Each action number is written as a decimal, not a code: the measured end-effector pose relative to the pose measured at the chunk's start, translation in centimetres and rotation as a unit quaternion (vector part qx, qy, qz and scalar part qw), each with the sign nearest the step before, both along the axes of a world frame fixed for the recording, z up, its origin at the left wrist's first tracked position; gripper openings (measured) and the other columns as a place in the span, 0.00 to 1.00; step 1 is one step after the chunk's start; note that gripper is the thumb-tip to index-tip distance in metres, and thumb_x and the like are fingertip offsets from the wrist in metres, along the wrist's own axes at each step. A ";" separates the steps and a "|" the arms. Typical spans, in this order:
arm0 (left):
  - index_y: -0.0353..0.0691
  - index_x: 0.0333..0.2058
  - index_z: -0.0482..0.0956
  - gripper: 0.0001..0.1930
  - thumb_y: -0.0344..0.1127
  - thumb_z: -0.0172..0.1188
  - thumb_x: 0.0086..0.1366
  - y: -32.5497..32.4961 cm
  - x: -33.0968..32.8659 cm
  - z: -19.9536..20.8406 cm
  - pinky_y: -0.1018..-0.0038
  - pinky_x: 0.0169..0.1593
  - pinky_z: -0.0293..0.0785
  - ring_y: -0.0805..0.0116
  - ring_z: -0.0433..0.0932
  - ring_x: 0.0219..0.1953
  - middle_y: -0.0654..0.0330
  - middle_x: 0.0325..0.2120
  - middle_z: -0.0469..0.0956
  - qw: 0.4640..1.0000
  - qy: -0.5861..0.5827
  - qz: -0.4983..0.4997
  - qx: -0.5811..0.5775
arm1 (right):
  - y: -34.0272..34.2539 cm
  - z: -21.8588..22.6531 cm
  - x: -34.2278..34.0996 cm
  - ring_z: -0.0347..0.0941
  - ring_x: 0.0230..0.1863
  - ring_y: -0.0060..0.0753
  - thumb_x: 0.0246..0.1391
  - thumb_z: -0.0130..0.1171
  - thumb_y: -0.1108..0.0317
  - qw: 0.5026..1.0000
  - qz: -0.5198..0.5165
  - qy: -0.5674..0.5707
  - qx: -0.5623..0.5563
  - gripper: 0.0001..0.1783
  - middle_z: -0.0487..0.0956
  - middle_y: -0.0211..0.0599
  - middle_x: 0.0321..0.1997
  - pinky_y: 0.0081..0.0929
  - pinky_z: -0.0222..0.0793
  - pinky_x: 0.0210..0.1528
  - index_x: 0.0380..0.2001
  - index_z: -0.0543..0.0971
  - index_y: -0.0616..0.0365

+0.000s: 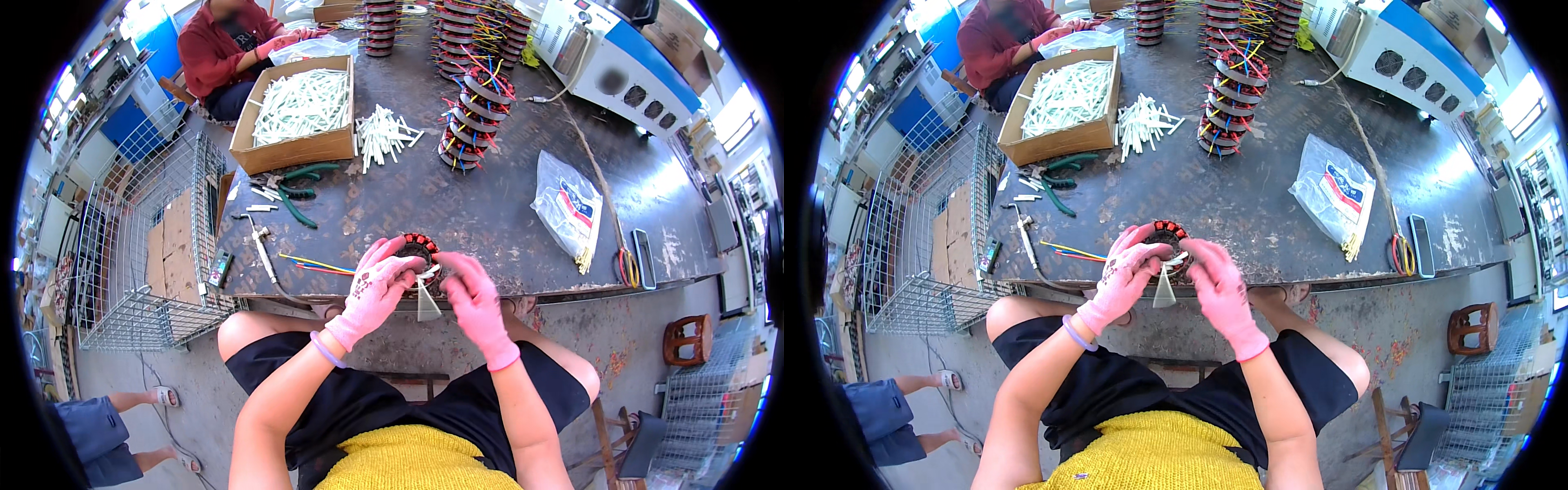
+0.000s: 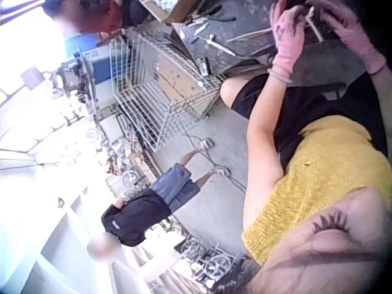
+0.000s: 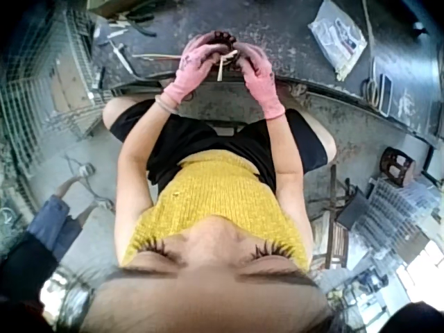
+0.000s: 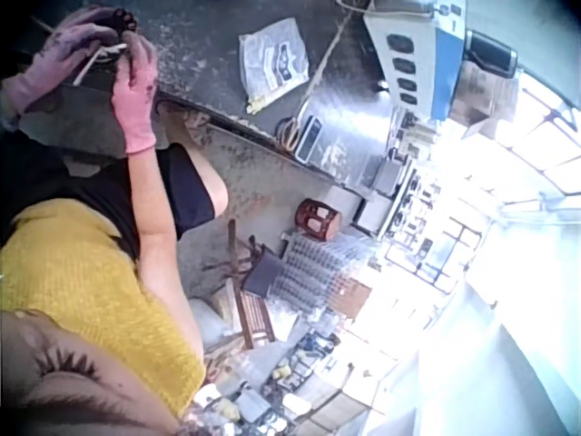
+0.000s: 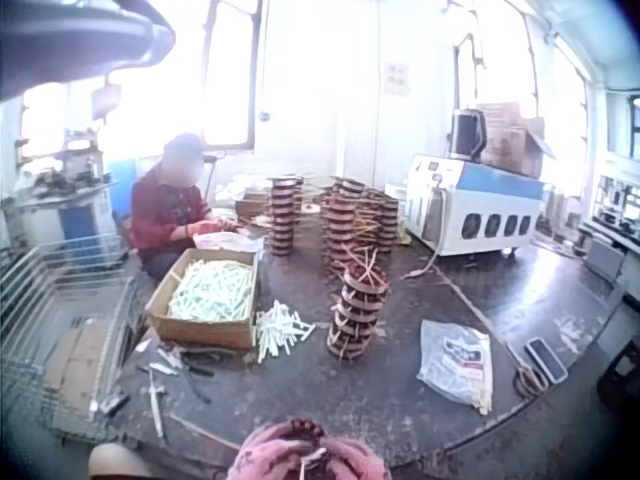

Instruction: The person threads colored wires through the slots of a motor stator core, trims the excess wire length using scissors, and inserts small white plastic insulation strips into the stator slots by hand.

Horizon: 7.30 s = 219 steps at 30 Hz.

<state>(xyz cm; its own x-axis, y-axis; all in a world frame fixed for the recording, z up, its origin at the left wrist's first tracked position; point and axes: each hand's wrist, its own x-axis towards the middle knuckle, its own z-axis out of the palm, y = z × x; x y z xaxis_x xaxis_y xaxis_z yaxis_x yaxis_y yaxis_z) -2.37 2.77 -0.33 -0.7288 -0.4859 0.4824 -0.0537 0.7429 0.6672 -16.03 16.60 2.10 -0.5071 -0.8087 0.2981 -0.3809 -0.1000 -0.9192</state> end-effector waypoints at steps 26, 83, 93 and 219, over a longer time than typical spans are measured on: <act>0.41 0.35 0.77 0.12 0.27 0.64 0.49 -0.5 -0.3 -0.2 0.50 0.65 0.62 0.51 0.72 0.56 0.57 0.36 0.77 0.985 -0.022 -0.038 -0.167 | -7.3 -0.2 -0.1 0.66 0.29 0.16 0.58 0.55 0.72 0.975 -0.008 -0.209 0.081 0.05 0.73 0.29 0.24 0.23 0.66 0.30 0.31 0.73 0.63; 0.44 0.40 0.81 0.14 0.30 0.69 0.52 0.2 -1.3 0.7 0.60 0.58 0.72 0.59 0.79 0.46 0.61 0.34 0.81 0.991 0.031 -0.084 -0.103 | 13.6 -1.4 6.3 0.67 0.27 0.12 0.61 0.59 0.64 0.868 -0.001 -0.479 0.129 0.09 0.77 0.24 0.30 0.13 0.63 0.31 0.36 0.78 0.59; 0.42 0.39 0.79 0.17 0.23 0.68 0.48 -0.9 -1.5 0.4 0.57 0.58 0.72 0.56 0.79 0.47 0.60 0.36 0.80 0.983 0.048 -0.110 -0.136 | 12.8 -1.5 7.9 0.65 0.32 0.12 0.63 0.58 0.64 0.854 0.033 -0.501 0.136 0.10 0.76 0.26 0.34 0.14 0.63 0.34 0.37 0.77 0.61; 0.41 0.35 0.82 0.09 0.29 0.66 0.54 0.5 -1.6 0.6 0.58 0.65 0.61 0.58 0.77 0.50 0.58 0.38 0.81 0.997 0.026 -0.067 0.025 | -0.5 -0.6 1.1 0.76 0.40 0.47 0.53 0.61 0.71 0.970 -0.096 0.222 0.007 0.09 0.77 0.39 0.41 0.39 0.73 0.39 0.40 0.77 0.54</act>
<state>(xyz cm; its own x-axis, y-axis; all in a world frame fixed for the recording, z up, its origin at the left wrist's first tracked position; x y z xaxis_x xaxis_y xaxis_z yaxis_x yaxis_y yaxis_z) -3.96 3.24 0.29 -0.7629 -0.4110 0.4991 0.0796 0.7064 0.7034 -14.94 16.13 1.50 -0.4718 -0.7177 0.5121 -0.7504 0.0220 -0.6606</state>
